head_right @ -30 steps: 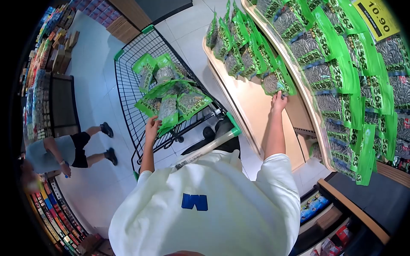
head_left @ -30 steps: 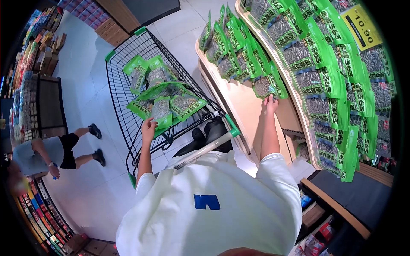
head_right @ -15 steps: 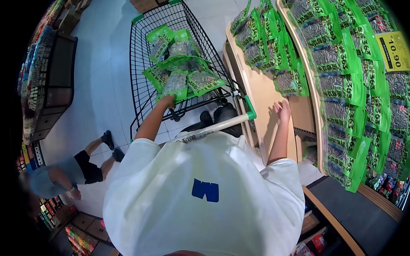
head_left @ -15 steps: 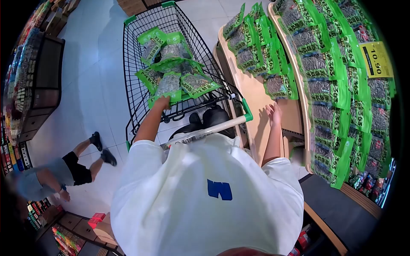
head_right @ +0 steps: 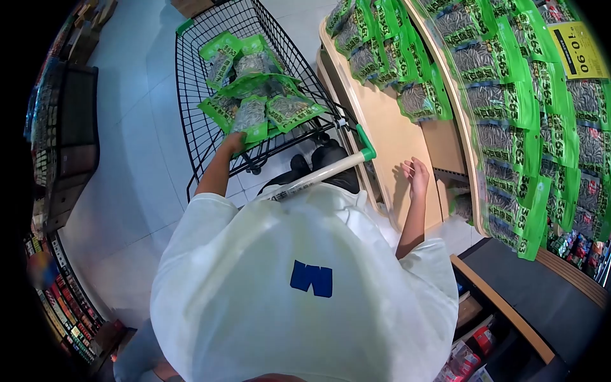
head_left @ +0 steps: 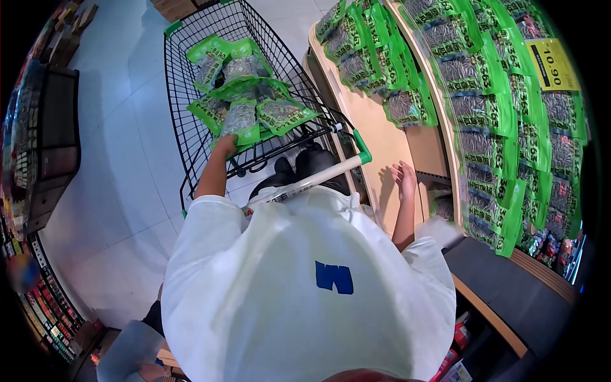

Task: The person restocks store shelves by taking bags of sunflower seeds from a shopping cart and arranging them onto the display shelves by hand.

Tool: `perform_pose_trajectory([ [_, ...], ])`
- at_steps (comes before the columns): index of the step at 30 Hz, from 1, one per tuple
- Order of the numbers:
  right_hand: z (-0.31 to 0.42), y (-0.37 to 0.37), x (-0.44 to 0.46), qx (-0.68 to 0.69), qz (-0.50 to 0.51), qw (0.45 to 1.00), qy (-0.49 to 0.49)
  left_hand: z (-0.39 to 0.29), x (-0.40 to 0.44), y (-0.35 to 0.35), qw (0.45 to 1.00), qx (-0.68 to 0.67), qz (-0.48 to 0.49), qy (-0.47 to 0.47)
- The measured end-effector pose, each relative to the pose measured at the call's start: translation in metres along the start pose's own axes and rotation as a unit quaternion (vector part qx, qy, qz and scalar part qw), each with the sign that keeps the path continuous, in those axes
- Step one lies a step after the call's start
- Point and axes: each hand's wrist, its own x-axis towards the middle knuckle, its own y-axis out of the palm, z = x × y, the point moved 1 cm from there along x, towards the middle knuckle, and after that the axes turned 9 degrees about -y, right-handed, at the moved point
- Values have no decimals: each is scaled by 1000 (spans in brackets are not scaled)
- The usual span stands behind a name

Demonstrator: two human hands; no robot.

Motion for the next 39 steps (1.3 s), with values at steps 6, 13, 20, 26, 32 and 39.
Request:
perform_pose_trajectory([
  [6,9,14,-4,-37,35,998,-48,-5,17,3,997,9,-72,-38],
  [13,79,83,-12,-55,131,953,-268,-34,-50,-131,936,-7,-347,55],
  [20,171,160,-81,-221,245,829,-453,-149,-225,-272,815,48,-494,300],
  [26,215,158,-96,-189,209,795,-537,-239,-284,-296,723,6,-496,481],
  [32,200,100,-74,-131,146,819,-539,-310,-253,-285,664,-59,-452,593],
  [39,55,52,0,-103,-89,956,-261,-244,-133,-227,836,-188,-381,347],
])
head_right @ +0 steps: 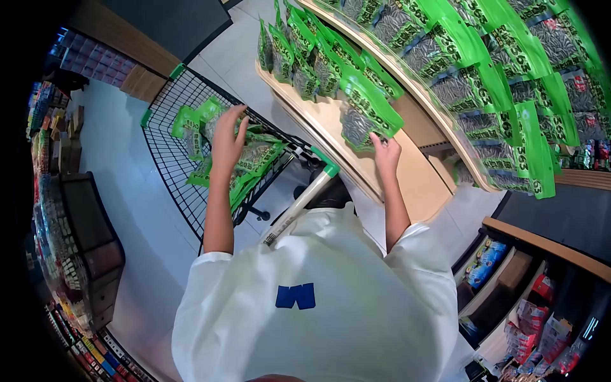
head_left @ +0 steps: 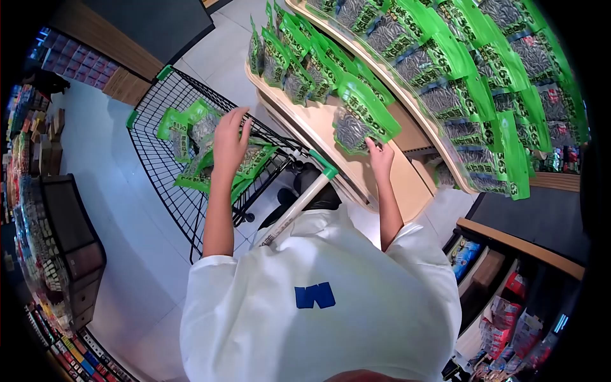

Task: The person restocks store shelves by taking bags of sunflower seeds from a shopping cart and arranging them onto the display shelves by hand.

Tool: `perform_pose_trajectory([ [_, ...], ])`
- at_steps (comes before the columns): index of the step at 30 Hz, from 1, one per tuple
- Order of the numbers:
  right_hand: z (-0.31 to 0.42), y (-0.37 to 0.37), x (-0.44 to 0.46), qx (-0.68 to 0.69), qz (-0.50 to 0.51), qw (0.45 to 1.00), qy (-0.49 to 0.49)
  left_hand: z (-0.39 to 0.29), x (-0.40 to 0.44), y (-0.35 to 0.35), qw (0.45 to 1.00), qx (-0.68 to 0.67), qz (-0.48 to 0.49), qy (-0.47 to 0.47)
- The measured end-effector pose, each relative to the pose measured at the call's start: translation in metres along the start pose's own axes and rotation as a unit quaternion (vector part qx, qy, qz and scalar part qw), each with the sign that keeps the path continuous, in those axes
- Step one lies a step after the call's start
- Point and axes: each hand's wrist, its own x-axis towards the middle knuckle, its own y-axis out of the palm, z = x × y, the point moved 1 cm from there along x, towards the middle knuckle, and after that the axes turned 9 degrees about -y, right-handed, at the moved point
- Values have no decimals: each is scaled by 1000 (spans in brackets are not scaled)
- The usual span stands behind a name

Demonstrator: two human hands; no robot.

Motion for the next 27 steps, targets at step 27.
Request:
perform_pose_trajectory([
  [27,-105,62,53,146,-171,974,36,287,-109,130,880,284,170,-341],
])
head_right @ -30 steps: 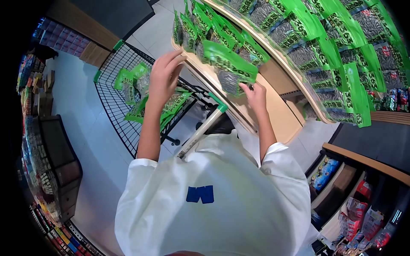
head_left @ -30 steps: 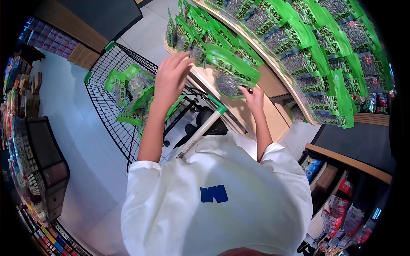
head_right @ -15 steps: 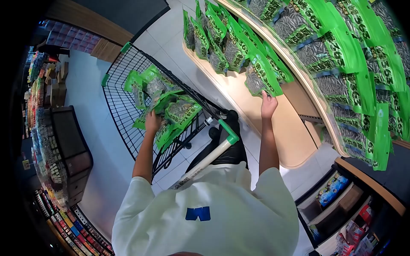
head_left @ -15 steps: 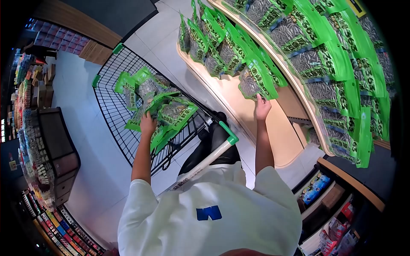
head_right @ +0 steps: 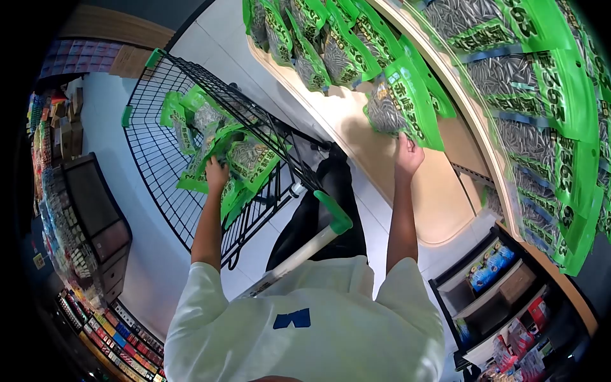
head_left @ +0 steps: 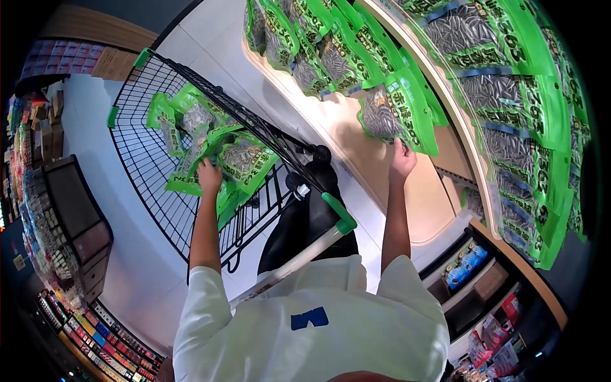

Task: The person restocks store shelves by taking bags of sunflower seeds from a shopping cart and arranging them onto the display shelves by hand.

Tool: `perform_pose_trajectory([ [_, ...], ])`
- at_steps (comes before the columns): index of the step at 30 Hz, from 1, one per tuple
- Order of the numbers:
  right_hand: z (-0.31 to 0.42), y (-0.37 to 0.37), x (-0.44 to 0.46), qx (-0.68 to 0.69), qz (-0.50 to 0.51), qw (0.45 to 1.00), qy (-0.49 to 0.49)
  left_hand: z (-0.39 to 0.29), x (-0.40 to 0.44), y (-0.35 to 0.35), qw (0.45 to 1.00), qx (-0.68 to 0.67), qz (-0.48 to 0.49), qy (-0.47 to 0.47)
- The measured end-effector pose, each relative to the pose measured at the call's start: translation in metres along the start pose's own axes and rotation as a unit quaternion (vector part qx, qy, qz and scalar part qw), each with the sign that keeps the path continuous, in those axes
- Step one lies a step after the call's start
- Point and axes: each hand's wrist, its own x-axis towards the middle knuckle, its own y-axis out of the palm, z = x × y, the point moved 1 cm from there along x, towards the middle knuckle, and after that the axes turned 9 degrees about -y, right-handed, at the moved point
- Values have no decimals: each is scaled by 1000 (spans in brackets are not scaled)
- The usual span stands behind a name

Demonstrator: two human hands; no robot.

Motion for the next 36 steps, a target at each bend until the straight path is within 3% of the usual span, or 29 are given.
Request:
perform_pose_trajectory([
  [4,-15,7,11,2,44,999,-15,0,5,0,998,50,-20,-30],
  [7,-16,22,14,15,42,999,-22,-3,5,-8,988,73,-137,9],
  [11,-18,26,11,9,52,999,-4,-14,0,-14,991,6,-129,46],
  [13,-18,27,9,17,51,999,3,-25,-5,-16,994,-67,-37,77],
  [14,-21,24,9,15,63,998,14,-32,-9,-21,995,-65,-36,73],
  [16,-25,24,6,19,81,996,28,-43,-17,-34,968,-103,-151,174],
  [18,-29,22,-1,33,58,998,-1,-47,-19,-46,976,-98,-130,145],
  [20,-48,6,-14,-5,79,996,31,-55,-23,-70,942,-74,-260,201],
  [22,-42,-4,-32,-26,40,995,89,-43,-17,-72,948,-79,-251,181],
  [24,-44,-18,-45,-56,63,993,79,-22,-5,-61,974,-12,-210,85],
  [26,-38,-25,-58,-86,81,991,70,9,14,-41,970,25,-227,85],
  [28,-23,-23,-65,-99,88,985,108,26,31,-32,996,87,-23,-23],
  [29,-18,-24,-67,-100,87,985,106,32,35,-33,994,74,-69,44],
  [32,-3,-29,-71,-131,134,977,103,39,34,-56,996,43,-64,53],
  [36,37,-25,-61,-93,177,976,88,32,19,-113,991,-17,-132,17],
])
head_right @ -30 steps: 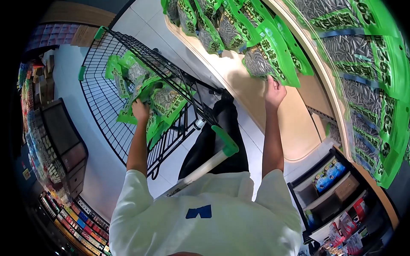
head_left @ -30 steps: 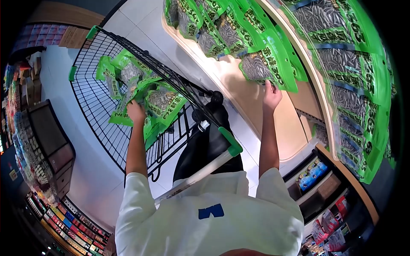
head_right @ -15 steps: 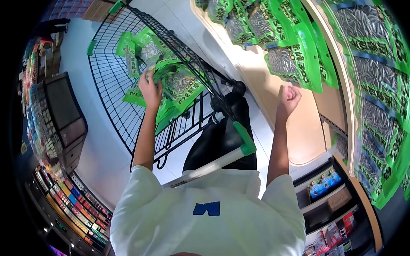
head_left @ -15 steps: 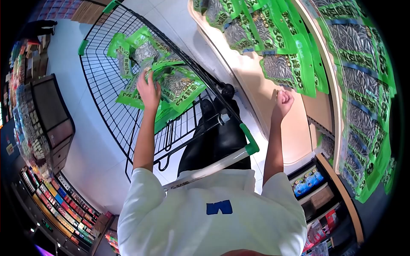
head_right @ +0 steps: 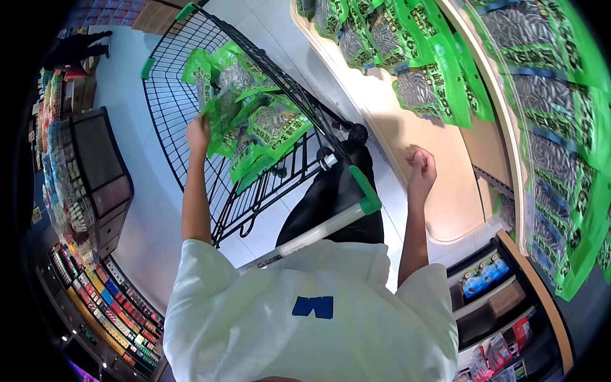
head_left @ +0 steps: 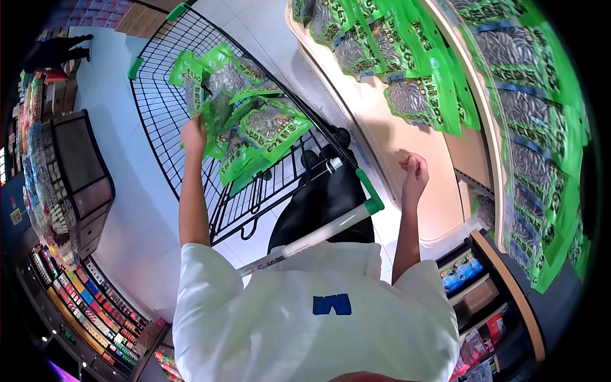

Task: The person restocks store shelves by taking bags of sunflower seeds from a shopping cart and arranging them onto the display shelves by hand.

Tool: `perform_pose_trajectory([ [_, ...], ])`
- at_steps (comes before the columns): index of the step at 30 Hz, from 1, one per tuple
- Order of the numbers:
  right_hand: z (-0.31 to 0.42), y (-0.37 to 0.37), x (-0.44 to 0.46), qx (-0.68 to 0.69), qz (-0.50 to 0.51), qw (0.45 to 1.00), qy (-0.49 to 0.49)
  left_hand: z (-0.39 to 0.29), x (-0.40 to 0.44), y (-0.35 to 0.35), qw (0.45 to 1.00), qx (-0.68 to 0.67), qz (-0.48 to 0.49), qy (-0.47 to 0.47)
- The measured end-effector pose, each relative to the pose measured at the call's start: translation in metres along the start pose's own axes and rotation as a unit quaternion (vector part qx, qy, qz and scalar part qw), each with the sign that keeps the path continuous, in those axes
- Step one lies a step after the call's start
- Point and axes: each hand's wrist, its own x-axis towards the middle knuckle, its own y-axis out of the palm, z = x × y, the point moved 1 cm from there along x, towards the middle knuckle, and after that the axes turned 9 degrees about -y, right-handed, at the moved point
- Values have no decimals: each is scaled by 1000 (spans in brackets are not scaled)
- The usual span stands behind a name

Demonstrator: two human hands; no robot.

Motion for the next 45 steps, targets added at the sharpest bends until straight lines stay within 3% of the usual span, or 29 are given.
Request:
perform_pose_trajectory([
  [2,34,2,1,19,5,1000,-13,-14,-7,-52,1000,-14,-13,9],
  [5,96,11,-3,75,21,994,-80,-36,-30,-147,968,-242,-34,-58],
  [6,121,14,-8,42,59,986,-148,-40,-43,-177,932,-353,-24,-83],
  [8,149,27,-19,-23,125,950,-285,-55,-77,-233,787,-608,-8,-108],
  [10,203,41,-37,-30,246,892,-377,-70,-108,-272,708,-696,-22,-119],
  [11,217,50,-48,-41,245,846,-472,-73,-122,-282,704,-702,-18,-108],
  [12,234,51,-57,-120,278,812,-499,-76,-136,-289,673,-733,36,-96],
  [13,244,53,-67,-106,283,807,-508,-84,-144,-293,639,-759,90,-84],
  [16,260,46,-82,-190,259,795,-515,-149,-175,-305,608,-784,82,-90],
  [18,254,36,-83,-210,170,834,-481,-169,-180,-293,612,-769,178,-53],
  [24,230,-1,-74,-175,88,878,-436,-264,-182,-258,606,-711,343,101],
  [26,220,-14,-63,-167,55,907,-381,-285,-181,-263,592,-673,428,116],
  [28,188,-18,-47,-186,31,902,-389,-292,-181,-239,584,-662,446,144],
  [30,129,-14,-26,18,-25,976,-217,-287,-175,-219,697,-611,313,207],
  [31,111,-12,-18,37,-43,980,-192,-276,-170,-216,740,-576,280,205],
  [34,75,-5,2,-58,-31,961,-269,-218,-138,-161,846,-468,207,153],
  [35,62,1,10,-38,-31,967,-251,-187,-122,-121,872,-435,173,139],
  [36,52,5,16,-33,-28,968,-247,-157,-117,-107,928,-313,150,137],
  [38,36,15,32,-15,-9,999,-46,-92,-110,-53,939,-291,166,78],
  [40,35,26,43,-33,8,998,-44,-48,-120,-35,934,-268,235,-18],
  [41,33,33,48,-26,8,996,-87,-27,-128,-28,932,-232,272,-59],
  [43,24,47,59,-12,13,991,-136,31,-147,31,955,-210,204,-34],
  [45,21,56,67,-15,30,991,-131,60,-163,51,943,-223,242,-56],
])
